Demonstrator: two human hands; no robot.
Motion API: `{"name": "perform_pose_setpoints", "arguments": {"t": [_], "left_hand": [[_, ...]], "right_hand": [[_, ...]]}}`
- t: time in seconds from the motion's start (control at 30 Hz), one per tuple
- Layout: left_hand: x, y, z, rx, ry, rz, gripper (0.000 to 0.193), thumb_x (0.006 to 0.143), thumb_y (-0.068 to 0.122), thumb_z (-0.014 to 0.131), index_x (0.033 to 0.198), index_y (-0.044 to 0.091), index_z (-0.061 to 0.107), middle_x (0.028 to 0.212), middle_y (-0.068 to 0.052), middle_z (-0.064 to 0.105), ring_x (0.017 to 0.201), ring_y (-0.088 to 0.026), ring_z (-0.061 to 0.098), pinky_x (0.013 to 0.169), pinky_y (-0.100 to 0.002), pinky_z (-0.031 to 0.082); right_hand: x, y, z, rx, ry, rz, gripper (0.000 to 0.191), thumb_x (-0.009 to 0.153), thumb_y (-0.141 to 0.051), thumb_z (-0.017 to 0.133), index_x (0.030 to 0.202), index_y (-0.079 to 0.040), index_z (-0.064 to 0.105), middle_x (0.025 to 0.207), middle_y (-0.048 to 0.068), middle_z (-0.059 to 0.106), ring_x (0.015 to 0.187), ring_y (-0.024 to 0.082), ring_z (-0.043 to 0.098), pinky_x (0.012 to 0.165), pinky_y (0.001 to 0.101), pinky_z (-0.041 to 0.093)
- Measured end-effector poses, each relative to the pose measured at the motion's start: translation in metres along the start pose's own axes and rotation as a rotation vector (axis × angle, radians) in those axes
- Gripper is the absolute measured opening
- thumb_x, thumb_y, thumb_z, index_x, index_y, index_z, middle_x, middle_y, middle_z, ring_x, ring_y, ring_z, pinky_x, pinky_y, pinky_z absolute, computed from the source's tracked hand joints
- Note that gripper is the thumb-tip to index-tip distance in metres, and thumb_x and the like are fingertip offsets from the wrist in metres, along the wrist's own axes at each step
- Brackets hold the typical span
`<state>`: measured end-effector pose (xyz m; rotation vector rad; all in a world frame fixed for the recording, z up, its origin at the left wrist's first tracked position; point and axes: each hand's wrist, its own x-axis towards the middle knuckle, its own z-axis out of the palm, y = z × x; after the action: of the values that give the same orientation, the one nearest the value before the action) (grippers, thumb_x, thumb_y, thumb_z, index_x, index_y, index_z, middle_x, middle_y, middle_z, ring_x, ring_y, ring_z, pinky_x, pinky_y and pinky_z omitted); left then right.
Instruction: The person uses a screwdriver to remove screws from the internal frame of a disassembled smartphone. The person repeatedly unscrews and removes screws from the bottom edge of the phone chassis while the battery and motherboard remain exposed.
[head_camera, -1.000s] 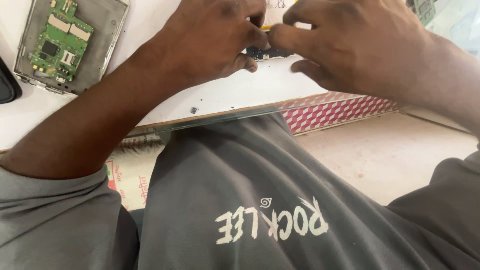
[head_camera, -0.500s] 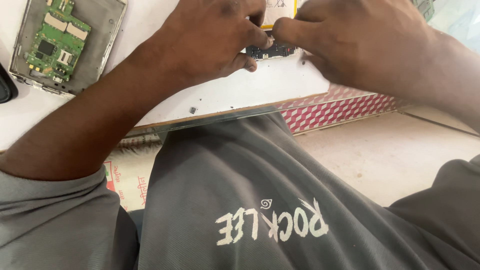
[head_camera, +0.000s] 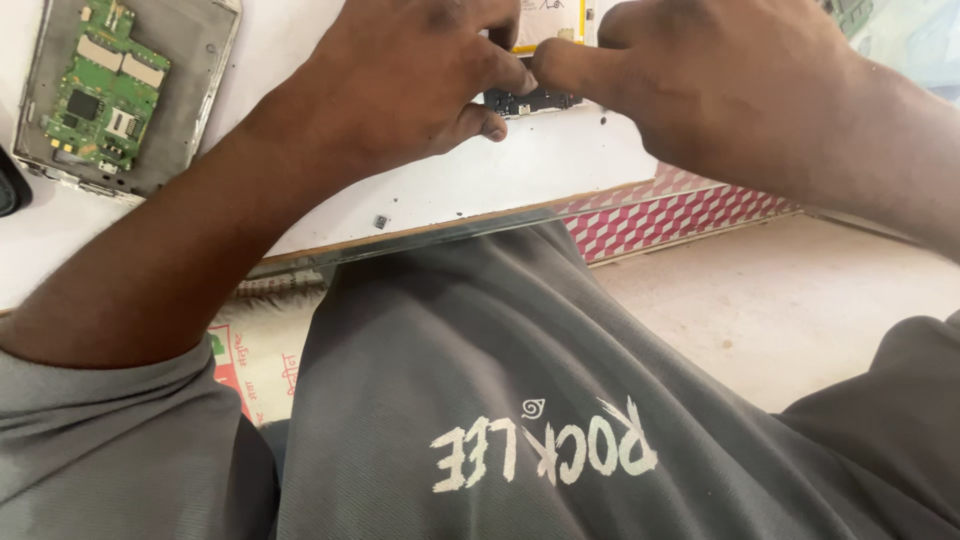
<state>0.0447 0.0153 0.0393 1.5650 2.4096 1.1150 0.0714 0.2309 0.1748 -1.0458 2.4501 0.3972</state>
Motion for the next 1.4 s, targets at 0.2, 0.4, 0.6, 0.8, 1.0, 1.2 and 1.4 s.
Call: {"name": "perform_pose_setpoints", "arguments": {"t": [0.2,0.4,0.6,0.8,1.0,1.2,1.4], "left_hand": [[0.001,0.0,-0.001,-0.011,0.012,-0.011,0.04,0.078,0.037,0.089,0.112,0.017,0.082,0.104,-0.003,0.068,0.101,-0.024,0.066,0.078,-0.043,0.05],[0.003,0.002,0.003,-0.009,-0.123,-0.081,0.036,0.084,0.041,0.086,0.105,0.013,0.081,0.101,-0.002,0.071,0.094,-0.026,0.068,0.078,-0.043,0.052],[0.005,0.002,0.004,0.046,-0.086,-0.051,0.036,0.081,0.04,0.086,0.107,0.016,0.082,0.098,-0.001,0.071,0.095,-0.026,0.068,0.077,-0.044,0.052],[0.003,0.0,0.0,0.006,0.038,0.007,0.039,0.077,0.038,0.089,0.11,0.018,0.083,0.1,-0.003,0.068,0.1,-0.024,0.066,0.079,-0.043,0.05],[0.002,0.001,0.004,0.034,-0.006,-0.01,0.038,0.077,0.039,0.089,0.107,0.016,0.082,0.098,-0.001,0.068,0.098,-0.024,0.067,0.077,-0.043,0.05],[0.002,0.002,0.002,-0.003,-0.002,-0.013,0.039,0.078,0.039,0.089,0.111,0.017,0.082,0.098,-0.001,0.066,0.097,-0.023,0.066,0.078,-0.042,0.05],[0.004,0.002,0.0,0.031,0.042,0.013,0.036,0.076,0.038,0.089,0.106,0.018,0.083,0.099,-0.002,0.066,0.098,-0.024,0.066,0.076,-0.042,0.05]], "right_hand": [[0.005,-0.002,-0.005,-0.088,-0.408,0.155,0.037,0.101,-0.01,0.057,0.138,-0.014,0.054,0.058,0.003,0.063,0.054,0.02,0.067,0.051,0.0359,0.056],[0.003,-0.005,-0.008,-0.137,-0.114,-0.029,0.037,0.105,-0.013,0.057,0.141,-0.023,0.062,0.056,0.001,0.06,0.053,0.016,0.063,0.052,0.0336,0.055],[0.004,-0.005,-0.008,-0.027,0.214,-0.135,0.032,0.094,-0.005,0.063,0.124,-0.015,0.07,0.076,0.001,0.068,0.07,0.016,0.069,0.054,0.0325,0.055],[0.014,-0.002,-0.017,-0.092,-0.444,0.189,0.023,0.107,-0.021,0.058,0.128,-0.012,0.06,0.059,0.005,0.064,0.057,0.021,0.069,0.051,0.037,0.057],[0.008,-0.005,-0.012,-0.015,0.058,-0.032,0.029,0.085,-0.01,0.07,0.114,-0.013,0.07,0.062,0.003,0.063,0.063,0.021,0.068,0.054,0.0381,0.056],[0.004,-0.003,-0.009,-0.01,-0.027,-0.009,0.039,0.085,-0.035,0.072,0.113,-0.008,0.065,0.061,0.003,0.063,0.055,0.023,0.065,0.047,0.0389,0.053],[0.007,-0.003,-0.01,-0.145,-0.287,0.03,0.024,0.097,-0.011,0.06,0.121,-0.012,0.061,0.05,0.001,0.058,0.048,0.017,0.064,0.05,0.0348,0.052]]}}
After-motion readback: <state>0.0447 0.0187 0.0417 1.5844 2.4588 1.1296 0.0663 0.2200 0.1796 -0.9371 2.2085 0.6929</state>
